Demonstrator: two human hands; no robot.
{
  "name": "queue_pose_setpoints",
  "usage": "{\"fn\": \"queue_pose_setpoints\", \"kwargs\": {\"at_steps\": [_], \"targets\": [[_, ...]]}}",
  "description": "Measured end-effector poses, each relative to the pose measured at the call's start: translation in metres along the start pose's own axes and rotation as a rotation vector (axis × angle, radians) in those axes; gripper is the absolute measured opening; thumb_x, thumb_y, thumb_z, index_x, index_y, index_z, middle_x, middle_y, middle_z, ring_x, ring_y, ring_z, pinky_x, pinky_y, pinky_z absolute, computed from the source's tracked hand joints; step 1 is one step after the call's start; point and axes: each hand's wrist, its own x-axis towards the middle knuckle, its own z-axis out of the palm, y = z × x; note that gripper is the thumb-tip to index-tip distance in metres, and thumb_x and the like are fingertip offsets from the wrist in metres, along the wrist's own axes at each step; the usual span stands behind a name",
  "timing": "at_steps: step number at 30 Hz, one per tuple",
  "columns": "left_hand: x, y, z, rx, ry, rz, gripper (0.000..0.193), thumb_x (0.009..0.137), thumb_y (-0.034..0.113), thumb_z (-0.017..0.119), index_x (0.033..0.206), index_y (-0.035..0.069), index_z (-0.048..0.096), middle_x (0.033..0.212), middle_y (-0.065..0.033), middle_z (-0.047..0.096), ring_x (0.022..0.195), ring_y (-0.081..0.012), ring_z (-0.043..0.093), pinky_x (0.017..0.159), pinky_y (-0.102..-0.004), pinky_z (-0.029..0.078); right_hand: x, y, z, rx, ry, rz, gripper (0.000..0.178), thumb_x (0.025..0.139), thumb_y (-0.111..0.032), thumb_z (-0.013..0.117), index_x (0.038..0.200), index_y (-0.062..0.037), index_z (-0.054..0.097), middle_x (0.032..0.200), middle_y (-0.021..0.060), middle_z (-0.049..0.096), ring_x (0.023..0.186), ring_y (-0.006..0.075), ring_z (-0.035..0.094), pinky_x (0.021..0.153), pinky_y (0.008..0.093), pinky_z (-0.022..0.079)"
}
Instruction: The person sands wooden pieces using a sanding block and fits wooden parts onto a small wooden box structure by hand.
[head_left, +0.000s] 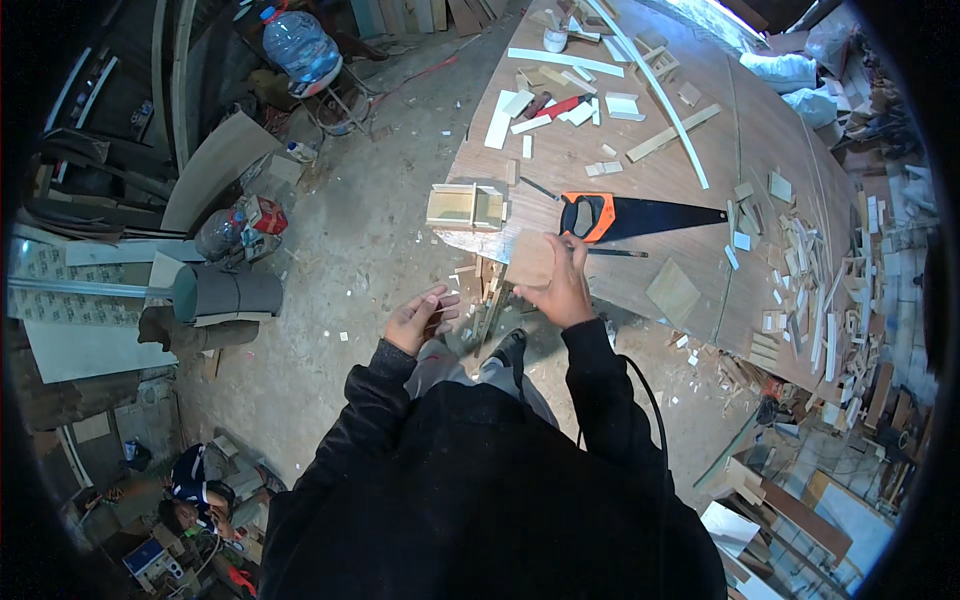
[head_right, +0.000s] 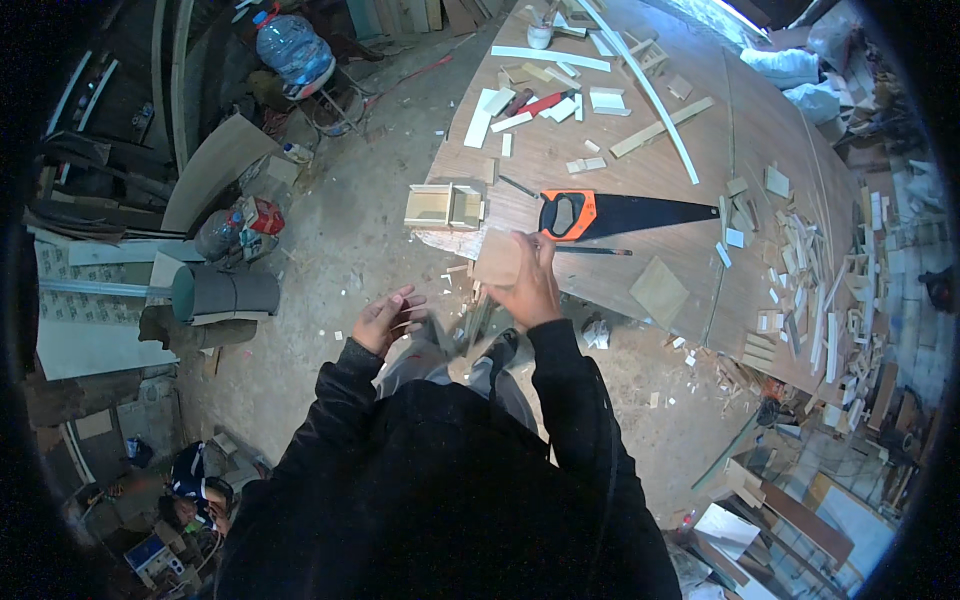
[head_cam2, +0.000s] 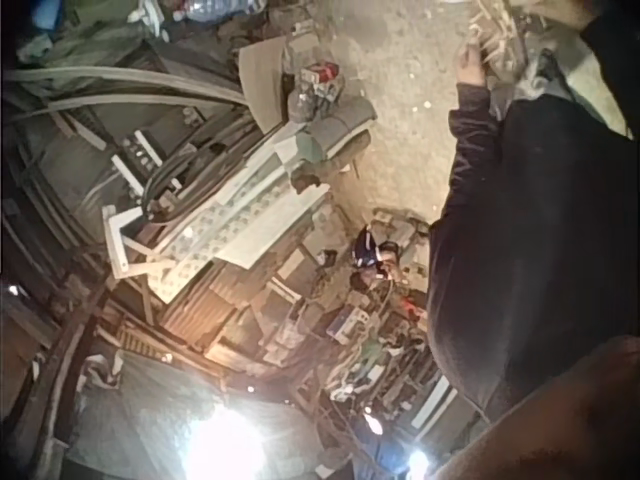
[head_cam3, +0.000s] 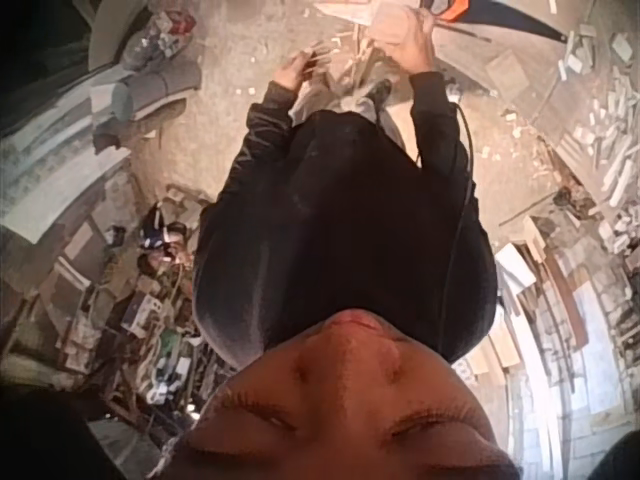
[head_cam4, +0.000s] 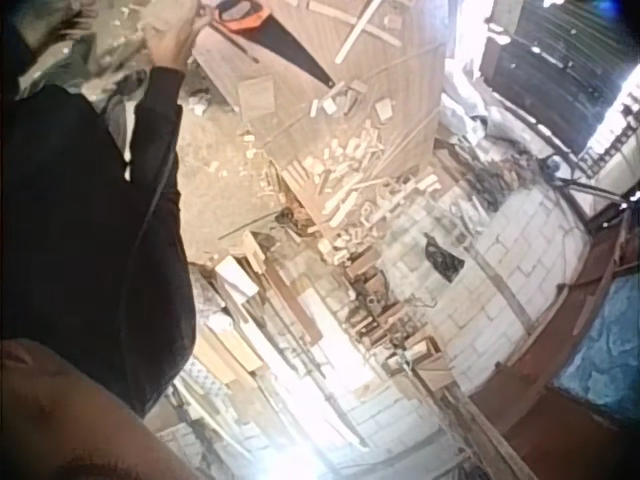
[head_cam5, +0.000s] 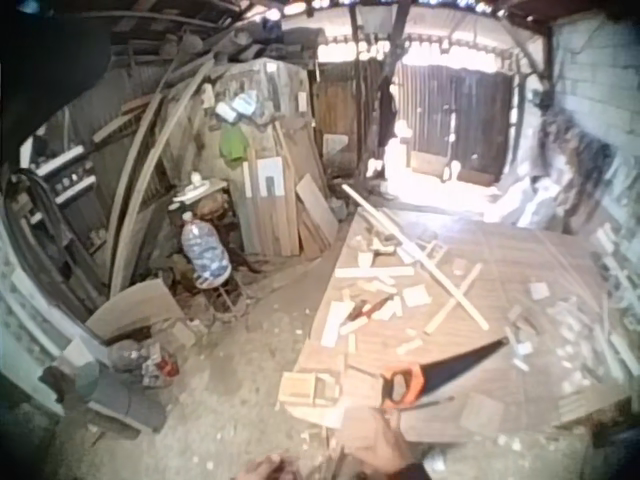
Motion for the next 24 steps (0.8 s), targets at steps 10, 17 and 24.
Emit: {"fn": "queue_pose_setpoints", "kwargs": {"at_steps": [10, 17, 24], "targets": [[0.107, 0.05, -0.049, 0.049, -0.103, -0.024, 0.047, 0.098, 0.04, 0.055, 0.129, 0.005, 0.054, 0.116, -0.0107, 0.065, 0.101, -0.0208, 0.065, 0.085, -0.0332, 0.052, 0.097, 0.055, 0.076, 0.075, -0.013, 0.228, 0.098, 0.056, -0.011, 0.088, 0.138, -0.0071, 0.037, 0.126, 0.0187, 0.047, 0.121, 0.0371, 0.045, 0.105, 0.0405, 0.039], [0.199, 0.088, -0.079, 0.221, -0.147, -0.004, 0.028, 0.103, 0.019, 0.046, 0.12, 0.0, 0.057, 0.106, -0.008, 0.067, 0.086, -0.012, 0.063, 0.075, -0.0251, 0.051, 0.124, 0.06, 0.083, -0.047, -0.086, 0.406, 0.095, 0.056, -0.011, 0.089, 0.137, -0.0122, 0.04, 0.123, 0.0189, 0.046, 0.12, 0.0384, 0.045, 0.103, 0.0416, 0.041], [0.238, 0.105, -0.095, 0.354, -0.078, 0.212, 0.023, 0.102, 0.018, 0.046, 0.112, 0.002, 0.06, 0.097, -0.0054, 0.068, 0.088, -0.0124, 0.062, 0.075, -0.0272, 0.049, 0.139, 0.056, 0.085, -0.032, -0.122, 0.447, 0.099, 0.052, -0.001, 0.089, 0.137, -0.0137, 0.041, 0.127, 0.0174, 0.043, 0.123, 0.0369, 0.043, 0.104, 0.0416, 0.041]]}}
